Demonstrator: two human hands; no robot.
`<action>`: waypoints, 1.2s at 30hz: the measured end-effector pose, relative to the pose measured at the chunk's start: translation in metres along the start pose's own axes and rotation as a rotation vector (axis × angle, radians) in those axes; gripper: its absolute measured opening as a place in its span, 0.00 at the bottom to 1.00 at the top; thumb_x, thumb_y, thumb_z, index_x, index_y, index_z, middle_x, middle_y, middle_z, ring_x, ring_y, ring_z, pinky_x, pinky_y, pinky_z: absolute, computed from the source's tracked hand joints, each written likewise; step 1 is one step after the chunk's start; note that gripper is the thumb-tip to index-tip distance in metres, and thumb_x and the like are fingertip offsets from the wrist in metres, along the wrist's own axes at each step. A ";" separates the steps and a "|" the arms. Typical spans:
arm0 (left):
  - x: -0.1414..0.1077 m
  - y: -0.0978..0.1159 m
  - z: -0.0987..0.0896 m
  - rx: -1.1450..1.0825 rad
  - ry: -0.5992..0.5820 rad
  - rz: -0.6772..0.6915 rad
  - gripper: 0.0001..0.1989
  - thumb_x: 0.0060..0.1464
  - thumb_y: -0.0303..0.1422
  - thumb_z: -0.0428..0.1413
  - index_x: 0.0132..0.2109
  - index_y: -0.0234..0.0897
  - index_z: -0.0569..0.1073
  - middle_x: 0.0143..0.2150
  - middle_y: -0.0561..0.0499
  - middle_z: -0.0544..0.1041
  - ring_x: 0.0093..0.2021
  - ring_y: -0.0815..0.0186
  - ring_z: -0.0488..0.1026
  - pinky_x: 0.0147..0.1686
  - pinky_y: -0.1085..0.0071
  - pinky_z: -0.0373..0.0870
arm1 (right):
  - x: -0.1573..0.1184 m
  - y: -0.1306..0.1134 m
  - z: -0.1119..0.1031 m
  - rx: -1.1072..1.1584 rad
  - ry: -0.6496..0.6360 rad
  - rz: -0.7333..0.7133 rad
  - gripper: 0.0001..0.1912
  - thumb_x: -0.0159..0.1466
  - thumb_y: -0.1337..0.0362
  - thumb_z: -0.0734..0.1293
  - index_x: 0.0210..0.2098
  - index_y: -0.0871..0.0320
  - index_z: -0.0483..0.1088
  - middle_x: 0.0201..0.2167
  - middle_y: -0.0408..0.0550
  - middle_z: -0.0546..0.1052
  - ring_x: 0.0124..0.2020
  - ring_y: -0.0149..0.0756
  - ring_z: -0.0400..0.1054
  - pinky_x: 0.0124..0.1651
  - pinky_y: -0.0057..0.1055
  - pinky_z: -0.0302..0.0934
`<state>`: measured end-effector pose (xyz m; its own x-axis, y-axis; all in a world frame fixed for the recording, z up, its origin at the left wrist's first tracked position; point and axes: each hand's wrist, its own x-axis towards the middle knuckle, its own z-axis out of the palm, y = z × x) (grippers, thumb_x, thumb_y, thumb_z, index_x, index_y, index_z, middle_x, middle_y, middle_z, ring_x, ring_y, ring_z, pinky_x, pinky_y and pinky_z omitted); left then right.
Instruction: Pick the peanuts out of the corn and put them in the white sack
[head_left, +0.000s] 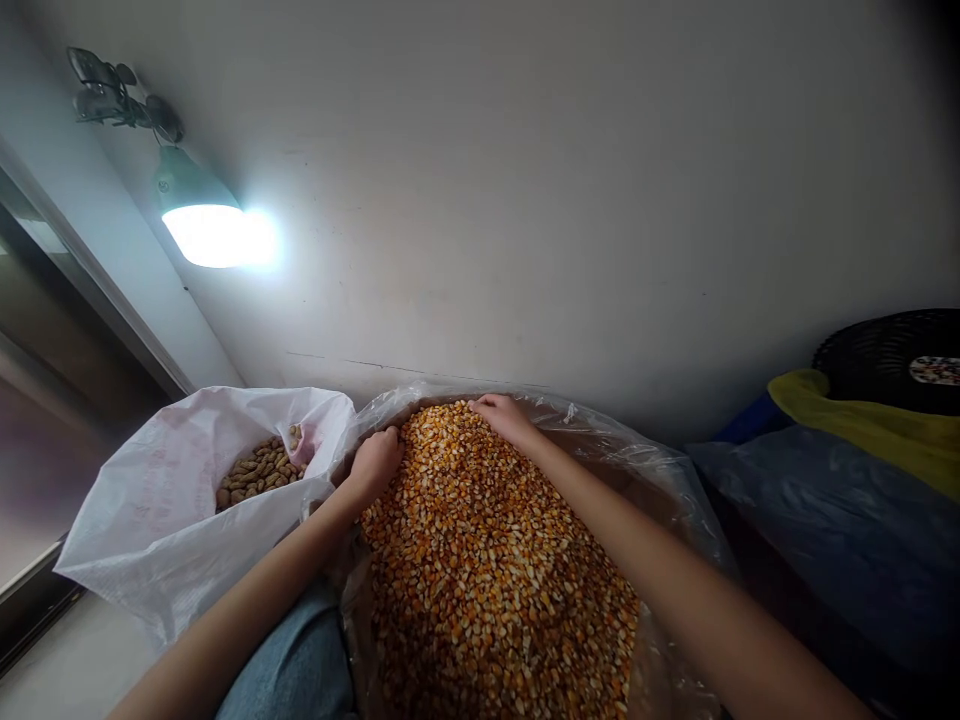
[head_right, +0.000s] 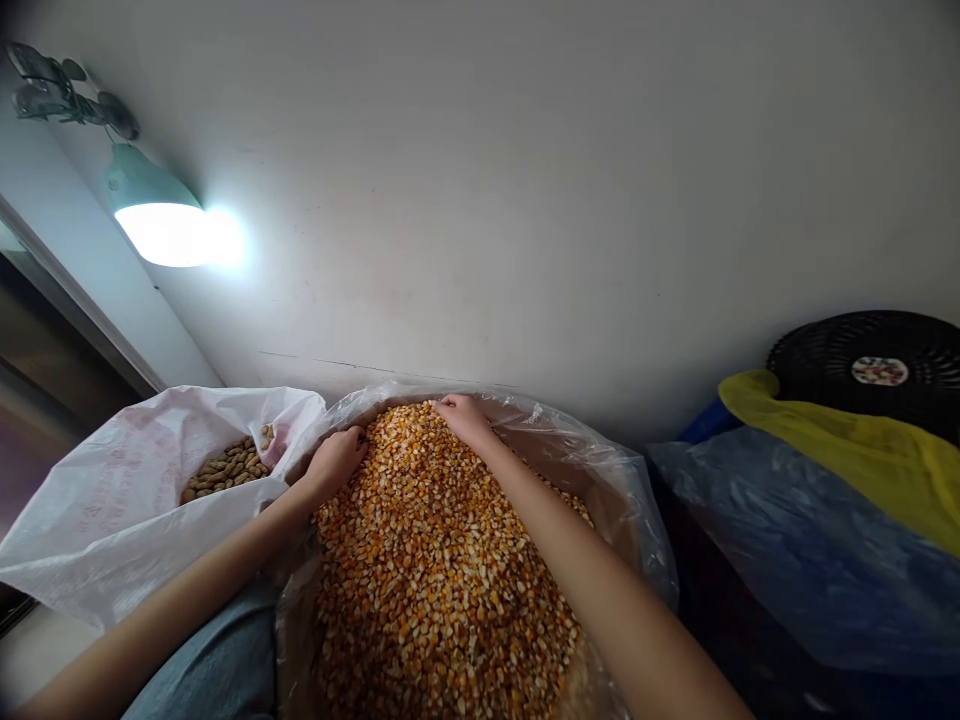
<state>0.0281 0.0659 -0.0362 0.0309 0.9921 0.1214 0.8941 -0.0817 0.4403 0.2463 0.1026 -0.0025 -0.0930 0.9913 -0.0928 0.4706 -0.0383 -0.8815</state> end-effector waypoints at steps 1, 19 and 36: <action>-0.003 -0.001 -0.002 -0.025 0.005 0.011 0.12 0.47 0.33 0.47 0.36 0.31 0.70 0.31 0.41 0.73 0.34 0.54 0.70 0.33 0.65 0.61 | 0.001 0.001 -0.001 -0.137 0.027 -0.064 0.11 0.54 0.56 0.60 0.28 0.58 0.66 0.16 0.40 0.62 0.15 0.24 0.52 0.19 0.23 0.44; -0.016 0.000 -0.021 -1.434 -0.220 -0.153 0.13 0.48 0.42 0.44 0.25 0.37 0.58 0.16 0.60 0.47 0.13 0.77 0.45 0.11 0.78 0.47 | 0.023 -0.011 0.031 -0.953 0.018 -0.338 0.14 0.58 0.63 0.57 0.44 0.52 0.64 0.33 0.48 0.74 0.32 0.37 0.67 0.32 0.29 0.57; -0.036 0.003 -0.033 -0.226 -0.114 0.259 0.19 0.51 0.44 0.42 0.26 0.35 0.68 0.20 0.54 0.67 0.21 0.70 0.61 0.23 0.74 0.54 | 0.017 -0.025 0.003 0.534 -0.097 -0.039 0.08 0.52 0.58 0.57 0.25 0.57 0.59 0.14 0.36 0.52 0.13 0.24 0.44 0.16 0.23 0.38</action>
<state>0.0149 0.0272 -0.0096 0.3047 0.9388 0.1606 0.7293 -0.3385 0.5947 0.2302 0.1204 0.0161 -0.1937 0.9781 -0.0758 -0.0439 -0.0858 -0.9953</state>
